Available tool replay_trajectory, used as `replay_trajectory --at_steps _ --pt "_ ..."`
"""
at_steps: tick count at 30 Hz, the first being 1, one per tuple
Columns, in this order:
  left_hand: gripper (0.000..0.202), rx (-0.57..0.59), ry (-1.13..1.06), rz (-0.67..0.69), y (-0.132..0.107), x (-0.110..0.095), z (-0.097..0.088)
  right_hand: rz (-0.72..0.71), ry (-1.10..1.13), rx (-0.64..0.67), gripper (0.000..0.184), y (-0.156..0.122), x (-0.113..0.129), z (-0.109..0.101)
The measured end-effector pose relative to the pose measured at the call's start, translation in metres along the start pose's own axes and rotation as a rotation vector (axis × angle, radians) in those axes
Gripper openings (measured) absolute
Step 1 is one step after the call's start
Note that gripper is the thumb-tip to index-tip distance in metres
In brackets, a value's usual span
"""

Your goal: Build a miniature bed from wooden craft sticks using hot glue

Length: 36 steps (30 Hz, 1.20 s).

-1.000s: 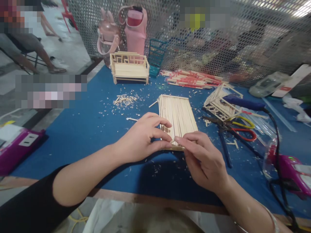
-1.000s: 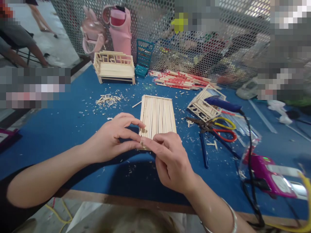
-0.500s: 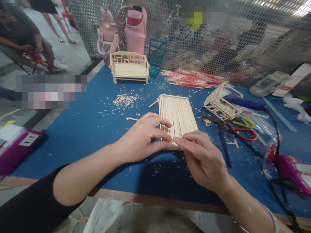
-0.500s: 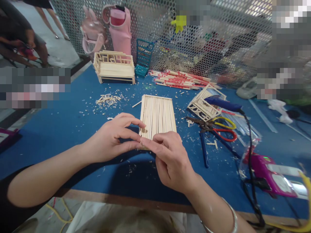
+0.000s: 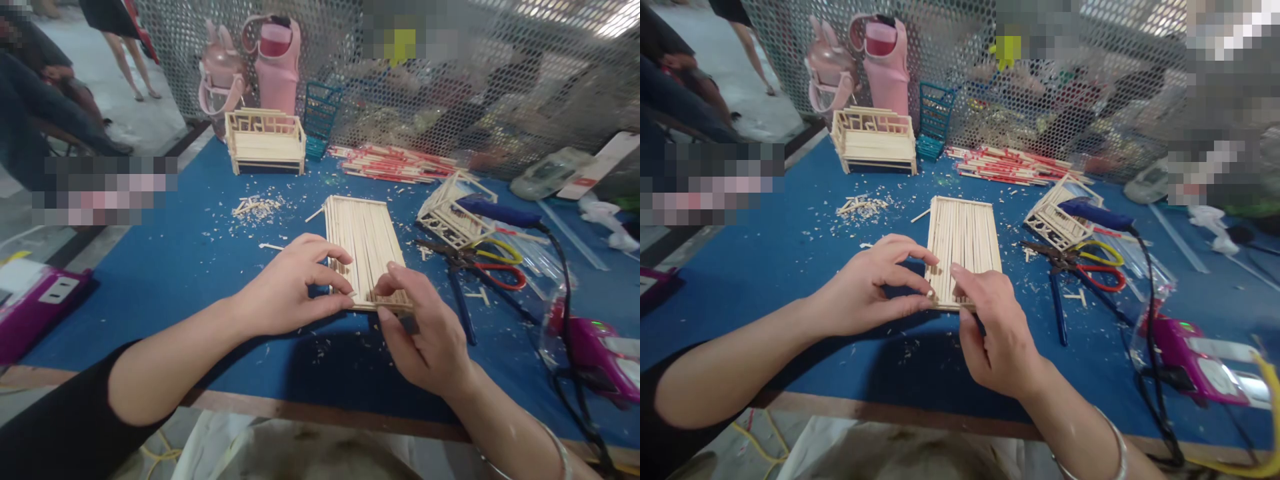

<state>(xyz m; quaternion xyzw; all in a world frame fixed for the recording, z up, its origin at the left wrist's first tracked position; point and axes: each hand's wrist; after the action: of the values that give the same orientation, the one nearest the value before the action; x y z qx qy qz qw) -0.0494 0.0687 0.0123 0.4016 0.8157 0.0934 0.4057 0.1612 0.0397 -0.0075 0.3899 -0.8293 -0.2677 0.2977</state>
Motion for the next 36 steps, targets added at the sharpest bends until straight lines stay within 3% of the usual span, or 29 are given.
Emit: replay_trajectory --at_steps 5,8,12,15,17,22,26,29,31,34,36 --pt "0.018 0.004 -0.03 -0.019 -0.001 -0.002 -0.005 0.063 0.041 -0.071 0.075 -0.004 -0.001 0.002" --pt "0.023 -0.055 -0.096 -0.026 -0.002 -0.002 -0.01 0.096 0.096 -0.153 0.072 -0.005 -0.004 0.004" --pt "0.029 -0.287 -0.125 -0.267 0.001 0.006 -0.017 0.181 0.042 -0.264 0.062 -0.006 -0.01 0.005" --pt "0.03 -0.486 -0.003 -0.475 0.004 0.02 -0.024 0.234 -0.014 -0.335 0.054 -0.006 -0.016 0.004" --pt "0.028 -0.54 0.098 -0.542 0.005 0.03 -0.031 0.237 -0.023 -0.374 0.051 -0.005 -0.021 0.003" --pt "0.027 -0.534 0.213 -0.668 0.005 0.045 -0.048 0.244 0.019 -0.465 0.041 0.001 -0.029 0.001" --pt "0.03 -0.509 0.3 -0.666 0.003 0.043 -0.05 0.264 0.02 -0.553 0.03 0.009 -0.033 -0.004" --pt "0.033 -0.471 0.277 -0.647 -0.007 0.025 -0.047 0.312 -0.007 -0.571 0.022 0.009 -0.025 -0.022" --pt "0.028 -0.454 0.254 -0.64 -0.021 0.0 -0.041 0.346 -0.015 -0.557 0.02 0.003 -0.009 -0.037" --pt "0.018 -0.498 0.141 -0.603 -0.051 -0.051 -0.014 0.357 0.006 -0.488 0.018 -0.018 0.029 -0.052" --pt "0.012 -0.513 -0.022 -0.558 -0.07 -0.082 0.013 0.26 0.086 -0.366 0.016 -0.033 0.055 -0.048"
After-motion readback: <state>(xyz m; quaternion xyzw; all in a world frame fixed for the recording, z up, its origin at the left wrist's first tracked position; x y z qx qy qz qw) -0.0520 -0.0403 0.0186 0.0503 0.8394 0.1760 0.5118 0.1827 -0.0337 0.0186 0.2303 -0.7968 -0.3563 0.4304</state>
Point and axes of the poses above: each hand's wrist, its own y-axis towards the middle knuckle, its own z-axis out of the palm, x = y × z, and after that the axes turned 5 degrees about -y, right-handed
